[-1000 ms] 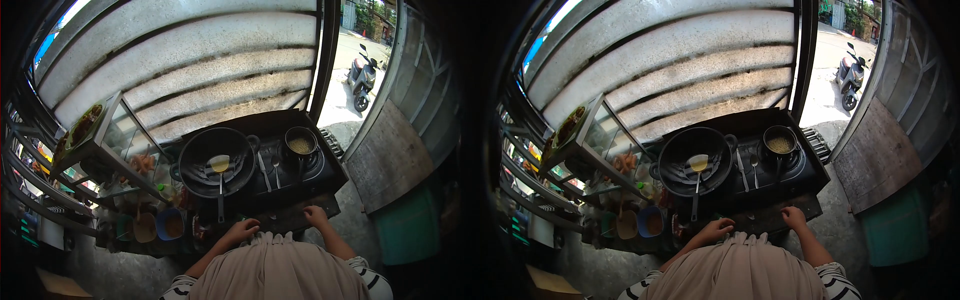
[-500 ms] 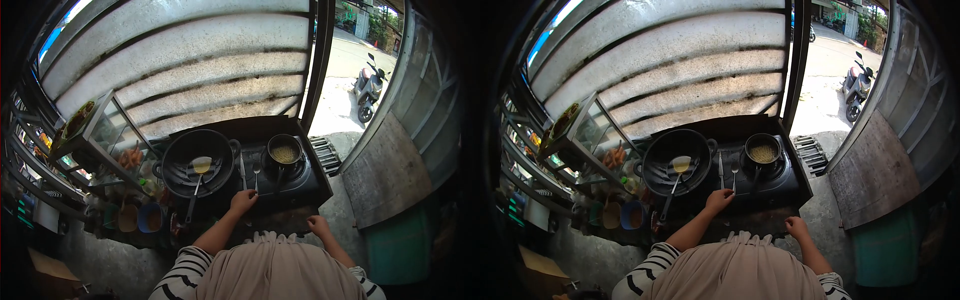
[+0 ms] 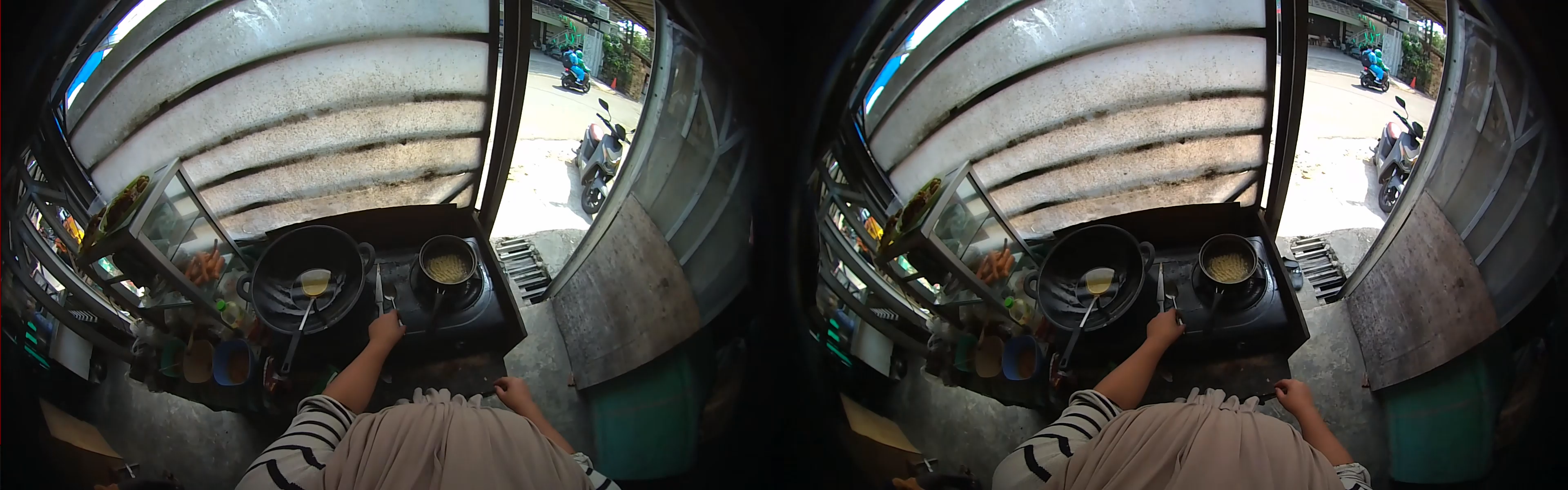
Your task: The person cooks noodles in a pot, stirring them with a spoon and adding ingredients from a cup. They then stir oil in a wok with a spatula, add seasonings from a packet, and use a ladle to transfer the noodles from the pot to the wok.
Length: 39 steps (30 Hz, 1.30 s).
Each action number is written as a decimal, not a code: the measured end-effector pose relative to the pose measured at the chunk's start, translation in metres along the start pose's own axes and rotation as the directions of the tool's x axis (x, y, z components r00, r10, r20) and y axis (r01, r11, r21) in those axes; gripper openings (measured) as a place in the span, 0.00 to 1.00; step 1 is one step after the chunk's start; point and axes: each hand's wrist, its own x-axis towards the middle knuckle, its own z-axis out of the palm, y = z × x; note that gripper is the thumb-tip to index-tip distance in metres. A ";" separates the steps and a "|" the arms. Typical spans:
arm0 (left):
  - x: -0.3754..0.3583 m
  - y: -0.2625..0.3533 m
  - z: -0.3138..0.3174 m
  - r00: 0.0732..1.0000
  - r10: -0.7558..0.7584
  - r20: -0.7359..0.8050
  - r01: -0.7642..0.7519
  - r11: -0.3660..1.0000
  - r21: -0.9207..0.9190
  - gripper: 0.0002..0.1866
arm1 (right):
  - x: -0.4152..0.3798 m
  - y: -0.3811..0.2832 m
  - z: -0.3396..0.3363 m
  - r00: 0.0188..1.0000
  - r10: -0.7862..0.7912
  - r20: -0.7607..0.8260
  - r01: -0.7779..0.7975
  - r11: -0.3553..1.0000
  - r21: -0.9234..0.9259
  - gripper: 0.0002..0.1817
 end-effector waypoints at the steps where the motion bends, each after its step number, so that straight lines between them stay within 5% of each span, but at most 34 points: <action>1: 0.001 0.001 -0.001 1.000 -0.022 0.000 0.022 1.000 -0.001 0.19 | -0.002 0.003 0.002 1.000 -0.007 -0.015 0.007 1.000 0.002 0.12; 11: -0.009 -0.001 -0.005 0.995 -0.081 -0.060 0.080 0.997 -0.013 0.24 | 0.004 0.019 0.012 0.996 -0.001 0.094 0.006 0.999 -0.050 0.13; 13: -0.015 -0.004 -0.012 0.991 -0.129 -0.034 0.119 0.970 -0.213 0.26 | 0.009 0.015 0.006 0.995 -0.012 0.097 0.018 0.998 -0.060 0.13; 16: -0.030 -0.012 -0.019 0.980 -0.166 -0.107 0.140 0.966 -0.218 0.27 | 0.013 0.006 -0.005 0.988 -0.076 0.137 0.096 0.984 -0.151 0.13; 20: -0.029 -0.029 -0.014 0.975 -0.169 -0.145 0.129 0.959 -0.252 0.25 | 0.013 0.005 -0.003 0.995 0.007 0.097 0.008 0.988 -0.155 0.18; 23: -0.023 -0.019 -0.015 0.972 -0.041 -0.231 0.016 0.994 -0.108 0.26 | 0.017 0.010 0.000 0.995 -0.026 0.099 0.042 0.985 -0.169 0.18; 25: -0.020 -0.010 -0.016 0.995 0.065 -0.073 -0.060 0.996 0.067 0.29 | 0.015 0.003 -0.003 0.990 -0.021 0.139 0.046 0.984 -0.174 0.18; 28: -0.023 0.000 -0.017 0.992 0.119 -0.044 -0.102 0.952 0.288 0.32 | 0.016 0.008 0.002 0.991 -0.095 0.094 0.104 0.990 -0.098 0.17; 39: -0.028 -0.024 0.008 0.953 0.266 -0.142 -0.207 0.921 0.331 0.32 | -0.005 0.030 0.006 0.999 0.003 0.046 0.002 0.994 -0.113 0.15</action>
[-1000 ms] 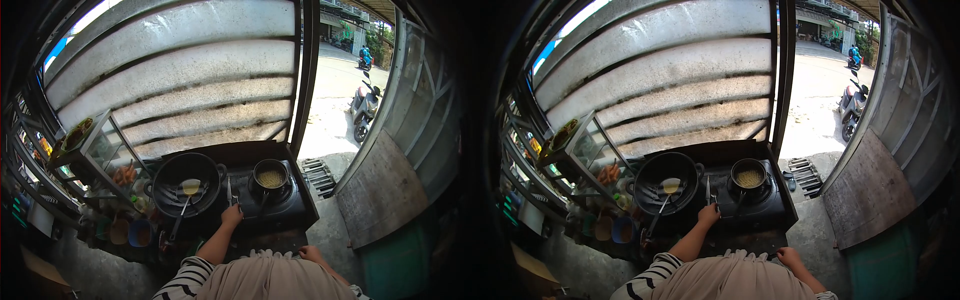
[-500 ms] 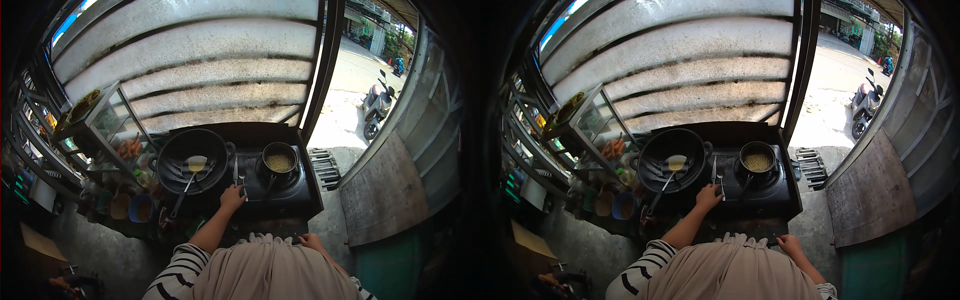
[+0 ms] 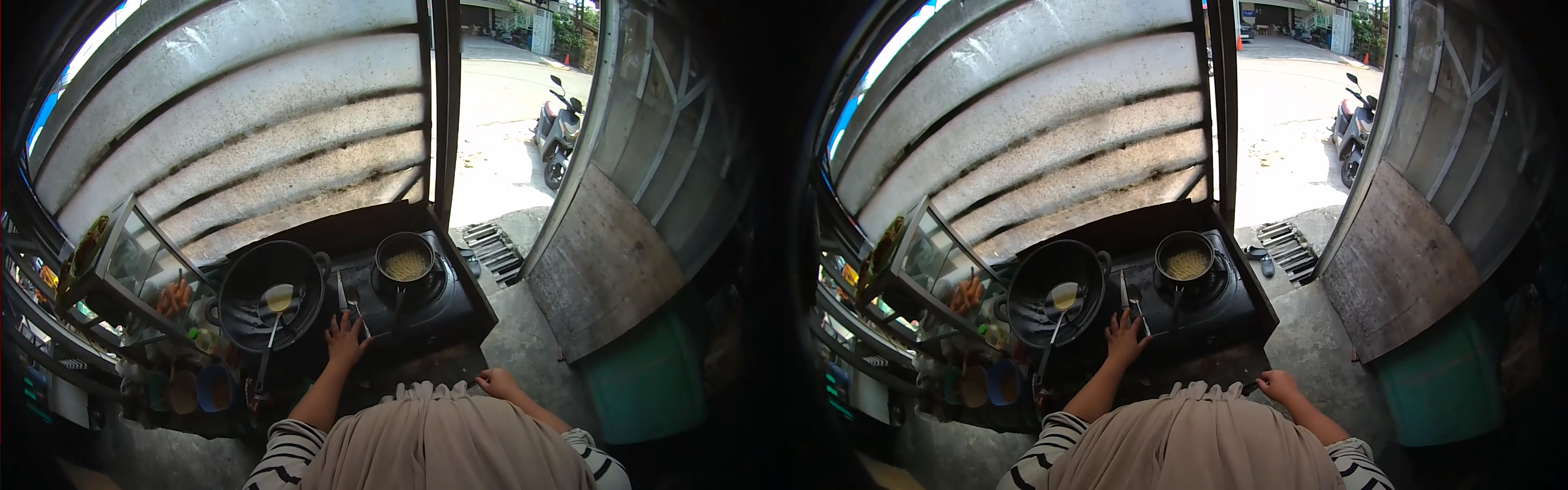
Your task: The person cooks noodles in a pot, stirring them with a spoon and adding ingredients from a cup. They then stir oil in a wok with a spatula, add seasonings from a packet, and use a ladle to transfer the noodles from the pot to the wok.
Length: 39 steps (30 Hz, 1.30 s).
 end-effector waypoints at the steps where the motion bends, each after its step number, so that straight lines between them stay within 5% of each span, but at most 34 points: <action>1: -0.001 0.000 0.002 1.000 0.014 -0.024 -0.014 1.000 -0.007 0.30 | -0.003 -0.001 0.000 1.000 0.018 -0.010 -0.018 0.999 0.040 0.15; 12: 0.028 0.000 0.000 0.991 0.096 -0.096 -0.108 0.986 -0.129 0.21 | -0.027 0.015 -0.003 0.990 0.137 -0.023 -0.134 0.985 0.106 0.14; 15: 0.030 0.003 -0.008 0.990 -0.111 -0.085 0.087 0.965 -0.247 0.19 | -0.027 0.021 -0.007 0.989 0.151 -0.003 -0.150 0.985 0.091 0.14; 23: 0.053 0.005 -0.020 0.983 -0.144 0.112 0.140 0.989 0.042 0.12 | -0.015 0.023 -0.010 0.993 0.110 0.047 -0.113 0.991 0.068 0.13; 35: 0.077 0.018 -0.033 0.894 -0.339 0.293 0.350 0.937 0.017 0.16 | -0.004 0.020 0.016 0.988 0.082 0.132 -0.096 0.989 0.111 0.15; 39: 0.075 0.021 -0.035 0.908 -0.301 0.291 0.305 0.952 0.035 0.18 | -0.014 0.025 0.022 0.984 0.091 0.153 -0.102 0.993 0.065 0.15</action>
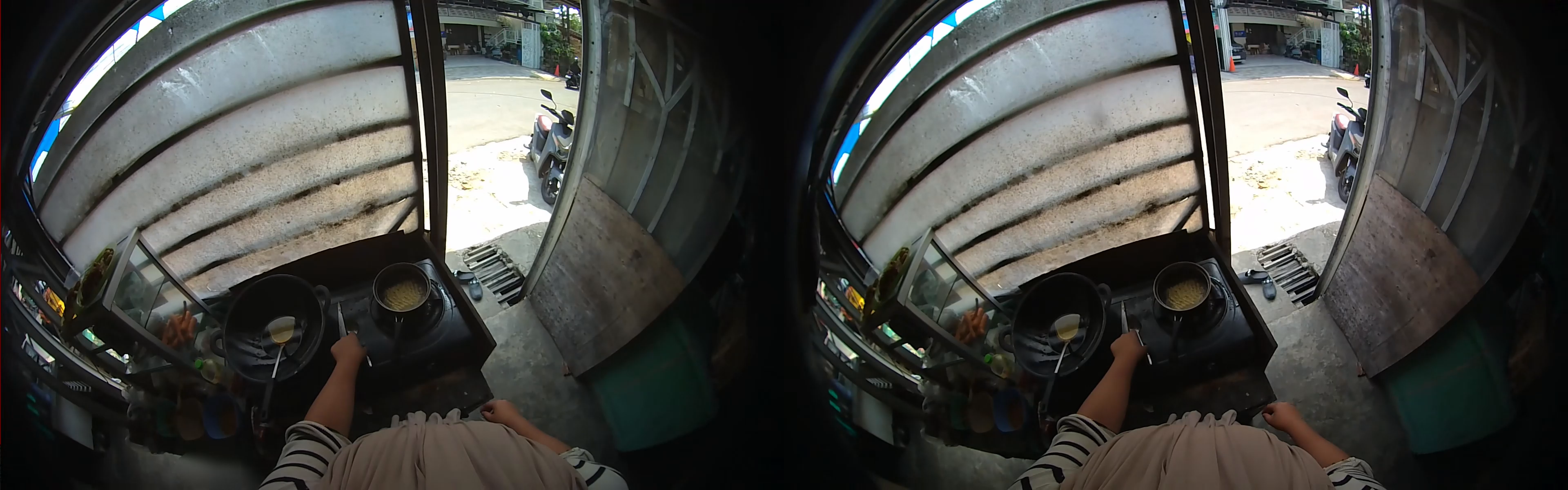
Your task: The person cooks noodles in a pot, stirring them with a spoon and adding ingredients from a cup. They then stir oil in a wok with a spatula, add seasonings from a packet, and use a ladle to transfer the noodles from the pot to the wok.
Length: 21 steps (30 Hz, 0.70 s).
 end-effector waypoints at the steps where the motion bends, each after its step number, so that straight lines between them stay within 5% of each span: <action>1: 0.004 -0.001 0.006 0.999 0.001 -0.033 -0.002 1.000 -0.021 0.18 | -0.001 -0.001 -0.002 1.000 -0.005 0.002 0.005 1.000 -0.009 0.15; 13: 0.007 -0.010 0.020 0.993 -0.116 0.035 0.120 0.979 -0.166 0.23 | 0.033 -0.020 -0.013 0.994 -0.041 0.105 0.052 0.993 -0.102 0.16; 15: 0.001 -0.011 0.023 0.994 -0.109 0.024 0.111 0.962 -0.251 0.28 | 0.041 -0.026 -0.016 0.984 -0.106 0.145 0.115 0.992 -0.054 0.17; 21: -0.008 -0.026 0.038 0.988 -0.062 0.143 0.129 0.836 -0.534 0.22 | 0.056 -0.066 -0.029 0.942 -0.267 0.205 0.288 0.954 -0.082 0.16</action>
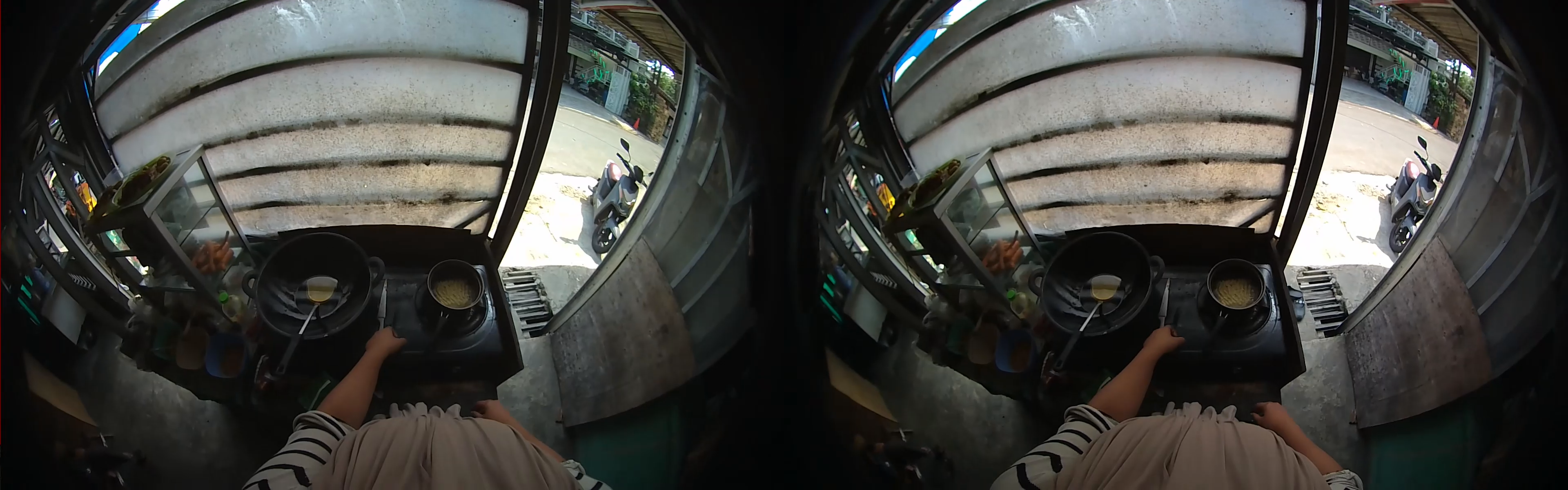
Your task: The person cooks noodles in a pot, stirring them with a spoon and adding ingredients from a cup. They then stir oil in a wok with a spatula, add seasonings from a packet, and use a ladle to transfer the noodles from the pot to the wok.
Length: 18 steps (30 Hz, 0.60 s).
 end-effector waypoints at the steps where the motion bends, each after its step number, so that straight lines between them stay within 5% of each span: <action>1: 0.003 -0.008 0.002 0.998 0.006 0.059 0.001 0.994 -0.113 0.21 | 0.006 -0.006 -0.007 1.000 -0.011 0.015 0.012 1.000 -0.012 0.16; 4: 0.002 -0.024 0.002 0.983 0.058 0.176 0.019 0.914 -0.405 0.16 | 0.023 -0.037 -0.042 0.997 -0.059 0.052 0.060 0.998 -0.025 0.18; 6: -0.015 -0.021 -0.009 0.972 0.102 0.211 0.033 0.832 -0.554 0.12 | 0.026 -0.086 -0.087 0.937 0.101 0.333 -0.142 0.985 0.101 0.20; 7: -0.027 -0.016 -0.018 0.956 0.169 0.242 0.041 0.735 -0.677 0.09 | 0.031 -0.098 -0.098 0.923 -0.014 0.384 -0.107 0.950 0.292 0.19; 9: -0.050 -0.005 -0.033 0.950 0.218 0.223 0.011 0.692 -0.722 0.09 | 0.043 -0.128 -0.115 0.885 -0.200 0.420 -0.046 0.861 0.506 0.19; 12: -0.060 -0.004 -0.038 0.915 0.332 0.231 -0.049 0.658 -0.751 0.09 | 0.053 -0.188 -0.124 0.862 -0.196 0.467 -0.217 0.691 0.690 0.20; 16: -0.096 0.016 -0.052 0.816 0.568 0.110 -0.313 0.594 -0.741 0.10 | 0.077 -0.228 -0.099 0.841 -0.186 0.508 -0.286 0.644 0.709 0.20; 18: -0.101 0.016 -0.050 0.886 0.464 -0.005 -0.270 0.508 -0.818 0.10 | 0.087 -0.237 -0.086 0.884 -0.326 0.336 -0.079 0.602 0.794 0.20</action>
